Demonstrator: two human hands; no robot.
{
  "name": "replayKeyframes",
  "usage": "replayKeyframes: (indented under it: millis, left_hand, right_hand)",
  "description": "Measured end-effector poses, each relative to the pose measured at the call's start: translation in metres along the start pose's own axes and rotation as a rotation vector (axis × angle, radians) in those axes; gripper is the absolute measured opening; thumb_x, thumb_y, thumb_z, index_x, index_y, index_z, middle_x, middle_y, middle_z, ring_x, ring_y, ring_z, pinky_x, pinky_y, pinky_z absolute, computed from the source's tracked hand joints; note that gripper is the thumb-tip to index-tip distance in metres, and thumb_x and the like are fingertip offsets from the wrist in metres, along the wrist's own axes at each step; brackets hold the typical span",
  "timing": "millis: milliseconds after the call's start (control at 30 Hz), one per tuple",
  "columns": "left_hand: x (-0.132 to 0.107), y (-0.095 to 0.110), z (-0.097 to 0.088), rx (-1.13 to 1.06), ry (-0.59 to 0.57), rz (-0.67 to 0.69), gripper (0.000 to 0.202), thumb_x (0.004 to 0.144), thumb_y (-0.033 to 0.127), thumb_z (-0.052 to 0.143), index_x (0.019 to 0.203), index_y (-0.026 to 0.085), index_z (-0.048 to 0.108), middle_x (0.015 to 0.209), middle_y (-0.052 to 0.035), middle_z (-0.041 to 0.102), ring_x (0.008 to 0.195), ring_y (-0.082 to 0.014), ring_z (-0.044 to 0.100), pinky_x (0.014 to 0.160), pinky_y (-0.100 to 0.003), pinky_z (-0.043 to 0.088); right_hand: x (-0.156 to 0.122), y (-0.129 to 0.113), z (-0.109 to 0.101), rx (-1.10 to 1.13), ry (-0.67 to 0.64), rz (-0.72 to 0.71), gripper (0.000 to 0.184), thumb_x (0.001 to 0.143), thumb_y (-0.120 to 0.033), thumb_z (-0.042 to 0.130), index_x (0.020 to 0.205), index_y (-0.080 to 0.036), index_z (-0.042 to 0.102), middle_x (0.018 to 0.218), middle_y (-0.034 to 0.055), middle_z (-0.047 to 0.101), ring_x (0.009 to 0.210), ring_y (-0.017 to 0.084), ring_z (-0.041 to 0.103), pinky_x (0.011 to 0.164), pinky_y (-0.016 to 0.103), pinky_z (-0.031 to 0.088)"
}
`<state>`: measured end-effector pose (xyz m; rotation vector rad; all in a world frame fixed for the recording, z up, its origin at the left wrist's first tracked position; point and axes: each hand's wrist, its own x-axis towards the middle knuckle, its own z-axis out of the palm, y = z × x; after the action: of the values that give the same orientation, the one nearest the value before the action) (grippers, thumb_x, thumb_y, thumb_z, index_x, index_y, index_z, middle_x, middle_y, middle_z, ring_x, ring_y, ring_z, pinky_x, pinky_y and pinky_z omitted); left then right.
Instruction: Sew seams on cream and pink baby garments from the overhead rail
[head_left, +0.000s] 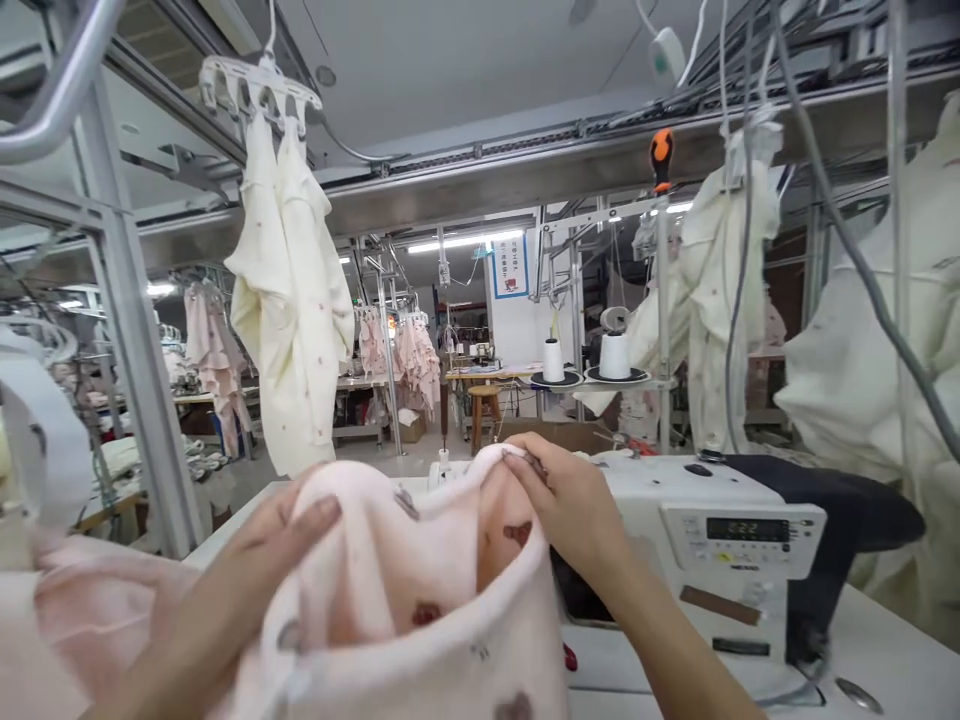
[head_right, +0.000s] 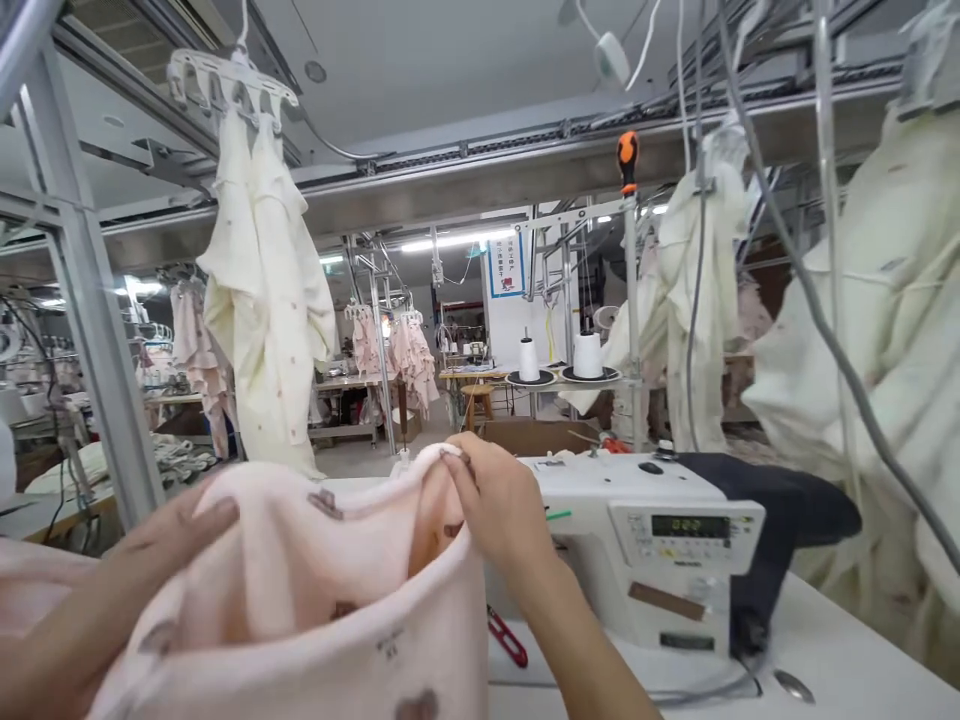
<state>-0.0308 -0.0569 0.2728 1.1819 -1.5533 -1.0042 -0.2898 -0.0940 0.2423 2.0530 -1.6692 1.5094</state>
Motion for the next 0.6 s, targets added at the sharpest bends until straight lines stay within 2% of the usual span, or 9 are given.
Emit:
replayKeyframes:
  millis: [133,233,267,300,367,400,433,500,600]
  left_hand:
    - [0.034,-0.001,-0.021,-0.232,0.068,-0.067,0.056,0.07,0.051,0.061,0.118,0.028,0.045,0.083,0.0012,0.068,0.071,-0.0191,0.063,0.061,-0.026,0.05]
    - [0.042,0.008,-0.032,0.064,0.012,0.14,0.04,0.072,0.049,0.059,0.101,0.022,0.053,0.079,0.0007,0.065,0.069,-0.0179,0.061,0.06,-0.024,0.047]
    - [0.042,0.015,-0.03,0.229,-0.015,0.241,0.034,0.075,0.048,0.056,0.093,0.02,0.055,0.078,0.0004,0.064,0.07,-0.0176,0.059,0.06,-0.023,0.046]
    - [0.041,0.024,-0.026,0.394,-0.055,0.349,0.029,0.078,0.047,0.052,0.086,0.019,0.056,0.076,0.0005,0.063,0.07,-0.0171,0.058,0.06,-0.023,0.044]
    - [0.039,0.045,-0.009,0.65,-0.142,0.54,0.023,0.082,0.041,0.047,0.078,0.019,0.056,0.072,0.0018,0.06,0.066,-0.0147,0.055,0.059,-0.021,0.04]
    - [0.039,0.054,0.0,0.726,-0.164,0.607,0.02,0.082,0.036,0.046,0.077,0.02,0.056,0.069,0.0028,0.058,0.063,-0.0133,0.053,0.057,-0.021,0.038]
    - [0.039,0.06,0.009,0.783,-0.159,0.648,0.015,0.081,0.033,0.047,0.077,0.021,0.055,0.066,0.0038,0.057,0.059,-0.0123,0.051,0.055,-0.021,0.036]
    - [0.042,0.063,0.02,0.909,-0.071,0.67,0.006,0.075,0.022,0.05,0.08,0.021,0.054,0.068,0.0034,0.057,0.061,-0.0135,0.051,0.055,-0.022,0.035]
    - [0.042,0.041,0.009,1.127,0.086,0.698,0.03,0.066,0.006,0.044,0.091,0.021,0.055,0.092,-0.0036,0.059,0.089,-0.0226,0.054,0.07,-0.031,0.039]
  right_hand:
    - [-0.006,0.005,-0.008,-0.157,-0.021,0.105,0.023,0.088,-0.034,0.036,0.078,-0.023,0.054,0.069,0.0008,0.059,0.065,0.021,0.053,0.056,0.029,0.032]
    - [-0.013,-0.007,-0.011,-0.244,-0.133,0.05,0.014,0.08,-0.027,0.045,0.077,-0.023,0.058,0.079,0.0038,0.06,0.074,0.024,0.054,0.061,0.034,0.037]
    - [-0.014,-0.014,-0.01,-0.175,-0.166,-0.01,0.017,0.078,-0.026,0.049,0.09,-0.023,0.06,0.093,0.0056,0.061,0.086,0.026,0.055,0.069,0.036,0.04]
    - [-0.014,-0.023,-0.008,-0.051,-0.202,-0.08,0.033,0.075,-0.026,0.055,0.108,-0.024,0.057,0.11,0.0069,0.057,0.1,0.029,0.052,0.079,0.039,0.04]
    - [-0.008,-0.042,-0.003,0.294,-0.273,-0.176,0.07,0.072,-0.028,0.062,0.136,-0.028,0.033,0.136,0.005,0.04,0.119,0.029,0.04,0.092,0.04,0.037]
    - [-0.002,-0.05,-0.001,0.457,-0.304,-0.199,0.074,0.073,-0.029,0.062,0.139,-0.029,0.026,0.138,0.0037,0.038,0.12,0.027,0.04,0.093,0.038,0.038]
    - [0.006,-0.056,0.001,0.578,-0.317,-0.214,0.066,0.076,-0.028,0.06,0.136,-0.029,0.032,0.135,0.0025,0.043,0.117,0.026,0.044,0.09,0.036,0.04]
    - [0.024,-0.062,-0.002,0.598,-0.209,-0.215,0.04,0.076,-0.017,0.05,0.115,-0.026,0.054,0.111,-0.0001,0.061,0.099,0.022,0.055,0.081,0.032,0.043]
    - [0.042,-0.06,-0.018,0.106,0.093,-0.186,0.037,0.065,-0.004,0.043,0.088,-0.023,0.064,0.082,-0.0014,0.066,0.078,0.021,0.058,0.066,0.03,0.038]
